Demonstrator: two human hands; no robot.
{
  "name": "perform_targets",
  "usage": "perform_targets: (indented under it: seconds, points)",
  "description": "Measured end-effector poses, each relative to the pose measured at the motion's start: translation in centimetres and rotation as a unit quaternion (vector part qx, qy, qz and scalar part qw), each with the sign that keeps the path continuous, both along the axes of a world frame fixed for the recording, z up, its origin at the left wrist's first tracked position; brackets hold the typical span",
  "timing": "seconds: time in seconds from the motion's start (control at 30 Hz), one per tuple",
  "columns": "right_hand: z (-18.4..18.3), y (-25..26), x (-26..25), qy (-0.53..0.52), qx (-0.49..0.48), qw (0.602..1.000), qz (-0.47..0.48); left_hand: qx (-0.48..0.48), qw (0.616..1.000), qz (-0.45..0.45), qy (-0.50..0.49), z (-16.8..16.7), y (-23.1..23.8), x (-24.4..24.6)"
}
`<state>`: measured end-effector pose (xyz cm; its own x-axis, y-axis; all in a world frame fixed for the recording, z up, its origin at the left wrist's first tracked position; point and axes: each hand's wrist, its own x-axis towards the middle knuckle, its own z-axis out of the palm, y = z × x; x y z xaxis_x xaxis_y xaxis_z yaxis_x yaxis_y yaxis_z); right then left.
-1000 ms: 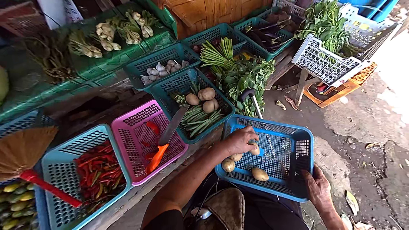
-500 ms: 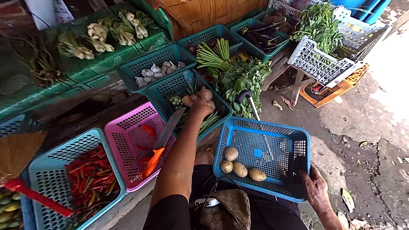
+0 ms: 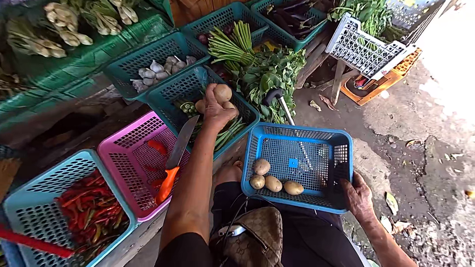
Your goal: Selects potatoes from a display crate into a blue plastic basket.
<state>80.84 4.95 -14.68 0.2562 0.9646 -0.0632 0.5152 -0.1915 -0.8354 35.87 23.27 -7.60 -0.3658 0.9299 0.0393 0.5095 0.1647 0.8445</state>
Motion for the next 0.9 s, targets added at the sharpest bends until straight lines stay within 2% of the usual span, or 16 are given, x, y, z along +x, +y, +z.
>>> perform_targets:
  seconds: [0.1, 0.2, 0.27, 0.37, 0.43, 0.53, 0.6, 0.67, 0.73, 0.8, 0.9]
  points:
    - [0.1, 0.2, 0.0, 0.01, -0.002, 1.0, 0.001, 0.056, 0.99, -0.116, -0.065, 2.4, -2.4, 2.1]
    - [0.0, 0.2, 0.1, 0.013, -0.006, 1.0, -0.002, 0.044, 0.962, -0.267, -0.04, 3.1, -5.0, 5.8]
    - [0.0, 0.2, 0.1, 0.01, -0.004, 1.0, 0.0, -0.031, 0.936, -0.348, 0.044, 2.2, -6.4, 8.7]
    - [0.1, 0.1, 0.0, 0.005, -0.004, 1.0, 0.0, -0.156, 0.858, -0.463, 0.159, -0.8, -7.5, 12.5]
    - [0.2, 0.0, 0.1, 0.002, -0.005, 1.0, -0.001, -0.173, 0.815, -0.528, 0.168, -2.6, -8.0, 14.1]
    - [0.2, 0.1, 0.2, 0.006, -0.007, 1.0, 0.005, -0.183, 0.799, -0.556, 0.133, -3.0, -8.0, 14.5]
    - [0.3, 0.3, 0.2, 0.007, -0.004, 1.0, 0.015, -0.185, 0.823, -0.53, 0.089, -1.8, -7.3, 13.6]
    - [0.2, 0.3, 0.3, 0.008, 0.001, 1.0, 0.021, -0.127, 0.879, -0.455, 0.068, -0.5, -6.4, 11.8]
    - [0.0, 0.3, 0.4, 0.008, 0.008, 1.0, 0.02, -0.036, 0.941, -0.332, 0.059, 0.3, -5.1, 9.5]
    - [-0.2, 0.3, 0.5, 0.006, 0.005, 1.0, 0.018, 0.021, 0.981, -0.178, 0.076, 0.5, -3.1, 6.7]
    - [-0.1, 0.4, 0.3, 0.01, 0.003, 1.0, 0.013, -0.033, 0.992, 0.046, 0.111, 0.6, -0.1, 2.9]
